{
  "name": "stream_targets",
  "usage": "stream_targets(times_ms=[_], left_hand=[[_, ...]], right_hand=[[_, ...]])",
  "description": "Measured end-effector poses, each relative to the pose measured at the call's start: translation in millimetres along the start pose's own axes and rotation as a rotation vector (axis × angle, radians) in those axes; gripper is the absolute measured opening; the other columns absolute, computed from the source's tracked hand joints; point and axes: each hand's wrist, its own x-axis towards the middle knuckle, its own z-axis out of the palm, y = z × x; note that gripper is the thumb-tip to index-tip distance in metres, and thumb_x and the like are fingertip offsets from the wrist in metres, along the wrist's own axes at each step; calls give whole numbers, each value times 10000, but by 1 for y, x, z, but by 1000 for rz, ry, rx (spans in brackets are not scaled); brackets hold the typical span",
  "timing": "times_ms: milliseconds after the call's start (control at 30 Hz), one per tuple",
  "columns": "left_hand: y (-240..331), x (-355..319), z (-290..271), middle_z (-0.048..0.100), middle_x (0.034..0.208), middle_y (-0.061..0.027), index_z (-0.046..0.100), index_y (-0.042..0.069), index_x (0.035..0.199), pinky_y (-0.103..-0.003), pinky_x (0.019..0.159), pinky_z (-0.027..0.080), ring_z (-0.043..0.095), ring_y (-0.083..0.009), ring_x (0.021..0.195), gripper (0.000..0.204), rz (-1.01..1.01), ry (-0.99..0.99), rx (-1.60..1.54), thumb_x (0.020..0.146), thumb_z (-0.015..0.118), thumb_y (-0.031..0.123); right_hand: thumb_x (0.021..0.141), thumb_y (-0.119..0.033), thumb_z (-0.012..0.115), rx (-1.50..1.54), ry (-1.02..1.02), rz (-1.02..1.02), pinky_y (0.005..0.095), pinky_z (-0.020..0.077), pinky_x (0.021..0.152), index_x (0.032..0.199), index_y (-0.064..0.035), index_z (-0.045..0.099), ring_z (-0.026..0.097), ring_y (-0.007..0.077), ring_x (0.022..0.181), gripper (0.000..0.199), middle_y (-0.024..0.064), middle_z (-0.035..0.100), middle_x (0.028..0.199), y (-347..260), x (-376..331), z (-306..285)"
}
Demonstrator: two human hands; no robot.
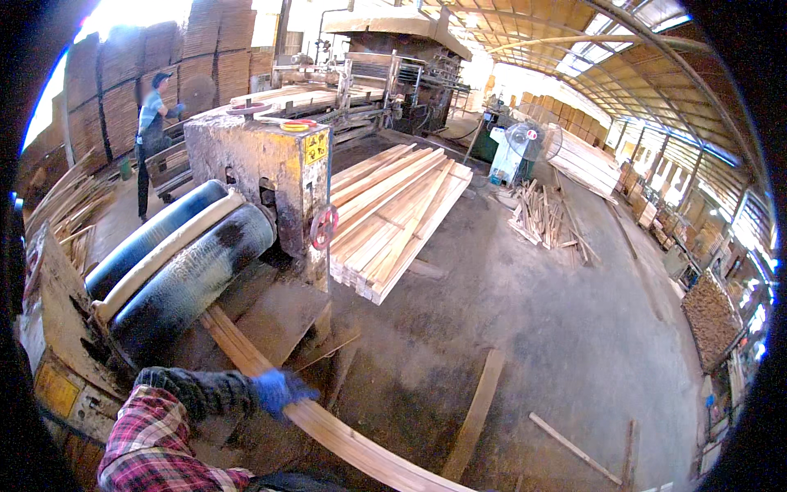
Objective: The person picks up thin wood planks from a large stack and feeds them individually into a roller machine.
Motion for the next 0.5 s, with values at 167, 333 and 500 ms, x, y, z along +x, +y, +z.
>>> stream_targets(times_ms=[167,333,500], left_hand=[[102,99,51,513,1255,-236,260,133,1453,-485,926,431,529,-410,1092,980,343,224,-249,673,685,549],[212,153,16,494,1245,-223,194,98,1463,-471,875,449,560,-376,1024,1048,306,34,-158,637,707,488],[178,152,42,566,1106,-202,183,130,1474,-458,772,486,584,-349,948,1052,344,137,-191,607,712,404]], right_hand=[[826,-591,455,-23,144,207,502,368,990,1304,-103,454,497,314,1165,684,151,534,1269,83,-26,-4],[813,-643,452,51,209,422,498,399,951,1272,-142,499,520,298,1134,681,113,558,1252,148,-54,-24],[801,-695,448,353,331,306,494,431,912,1239,-182,544,542,282,1104,682,75,582,1234,134,-51,-81]])
